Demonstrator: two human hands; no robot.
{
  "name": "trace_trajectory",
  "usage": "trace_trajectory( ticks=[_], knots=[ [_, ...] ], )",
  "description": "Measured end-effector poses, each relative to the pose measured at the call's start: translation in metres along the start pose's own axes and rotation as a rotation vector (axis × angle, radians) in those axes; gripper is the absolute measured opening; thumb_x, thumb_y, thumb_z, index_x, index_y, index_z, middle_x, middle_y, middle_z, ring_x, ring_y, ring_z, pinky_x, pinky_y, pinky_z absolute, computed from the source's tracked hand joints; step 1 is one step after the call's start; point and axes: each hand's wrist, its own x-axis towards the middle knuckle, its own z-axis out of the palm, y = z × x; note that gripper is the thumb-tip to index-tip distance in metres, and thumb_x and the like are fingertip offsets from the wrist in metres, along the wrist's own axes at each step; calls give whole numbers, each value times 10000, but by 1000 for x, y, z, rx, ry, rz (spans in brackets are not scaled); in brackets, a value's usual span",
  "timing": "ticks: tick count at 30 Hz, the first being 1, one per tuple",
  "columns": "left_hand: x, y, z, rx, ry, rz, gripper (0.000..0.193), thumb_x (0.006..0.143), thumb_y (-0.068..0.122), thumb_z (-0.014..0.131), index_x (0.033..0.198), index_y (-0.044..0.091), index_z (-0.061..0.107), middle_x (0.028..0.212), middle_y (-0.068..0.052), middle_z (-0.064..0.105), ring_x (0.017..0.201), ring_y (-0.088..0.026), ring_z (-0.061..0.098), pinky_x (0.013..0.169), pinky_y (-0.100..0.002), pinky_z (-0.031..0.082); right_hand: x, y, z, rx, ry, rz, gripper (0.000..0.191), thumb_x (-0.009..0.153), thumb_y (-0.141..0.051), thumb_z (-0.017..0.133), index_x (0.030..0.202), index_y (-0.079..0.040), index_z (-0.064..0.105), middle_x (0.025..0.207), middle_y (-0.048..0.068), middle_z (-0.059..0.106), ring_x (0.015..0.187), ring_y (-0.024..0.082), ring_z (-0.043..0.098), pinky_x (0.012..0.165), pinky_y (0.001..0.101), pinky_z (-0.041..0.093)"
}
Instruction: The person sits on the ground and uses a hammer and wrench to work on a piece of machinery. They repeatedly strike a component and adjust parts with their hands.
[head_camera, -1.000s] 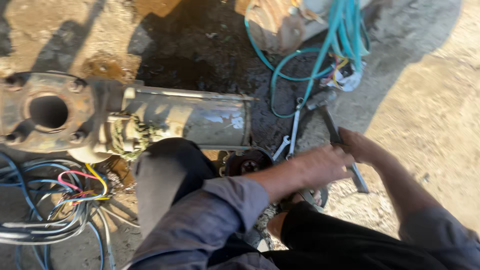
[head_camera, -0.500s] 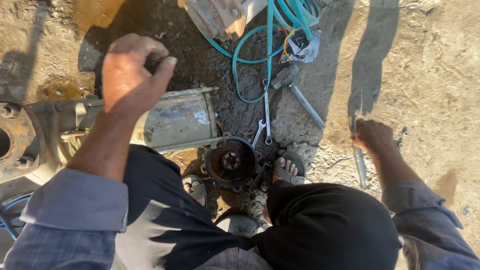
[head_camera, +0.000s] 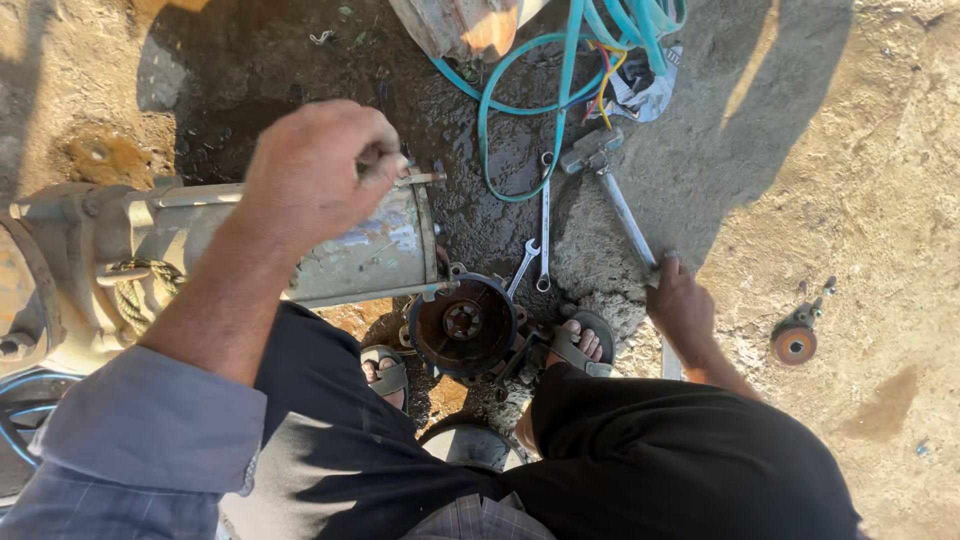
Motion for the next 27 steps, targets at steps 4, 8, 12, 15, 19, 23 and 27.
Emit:
trace_trajectory(
  ticks=[4, 8, 12, 15, 19, 23, 27],
  knots=[
    [2, 14, 15, 37, -218, 12, 139, 881, 239, 766, 925, 111, 737, 871, -89, 717, 833, -271, 703, 714, -456, 560, -3, -20, 4, -108, 36, 73, 262, 1129, -196, 475, 1349, -59, 507, 1030, 204, 713, 577, 281, 705, 426, 389, 552],
    [-9, 17, 13, -9, -321, 1, 170, 863, 255, 746, 951, 110, 729, 887, -87, 714, 824, -257, 710, 739, -446, 578, -2, -16, -4, -170, 116, 12, 531, 935, -451, 671, 1236, -45, 508, 1017, 226, 688, 768, 336, 719, 485, 403, 616],
    [-25, 3, -7, 63, -200, -107, 170, 876, 256, 732, 944, 100, 733, 862, -106, 708, 838, -294, 697, 726, -481, 554, -7, 1, -8, -88, 128, 121, 724, 881, -506, 766, 1297, 23, 499, 1118, 327, 664, 860, 446, 710, 681, 524, 615],
    [-30, -1, -12, 107, -161, -133, 122, 882, 214, 722, 915, 98, 738, 884, -115, 707, 840, -313, 694, 729, -484, 554, -7, 9, -6, -34, -24, 221, 751, 854, -477, 787, 1342, 19, 506, 1134, 278, 709, 938, 422, 733, 788, 501, 604],
    [-33, 4, -10, 173, -204, -76, 143, 874, 221, 722, 936, 93, 733, 899, -120, 713, 875, -322, 700, 763, -482, 564, -12, 14, -19, 58, 2, 220, 640, 763, -472, 841, 1182, -24, 660, 1059, 227, 748, 926, 366, 734, 827, 479, 589],
    [-45, 23, -6, 174, -307, -78, 202, 874, 272, 724, 957, 87, 731, 931, -134, 714, 867, -311, 708, 766, -469, 575, -30, 10, -56, 251, 28, 221, 358, 828, -308, 800, 1026, -14, 747, 845, 262, 774, 785, 327, 752, 781, 438, 603],
    [-59, 67, 27, 148, -495, -89, 363, 851, 438, 730, 932, 85, 749, 905, -133, 721, 855, -321, 713, 752, -479, 571, -32, -16, -101, 824, 135, 48, 270, 955, -212, 713, 996, 55, 695, 869, 244, 733, 761, 284, 766, 677, 385, 639]
  ],
)
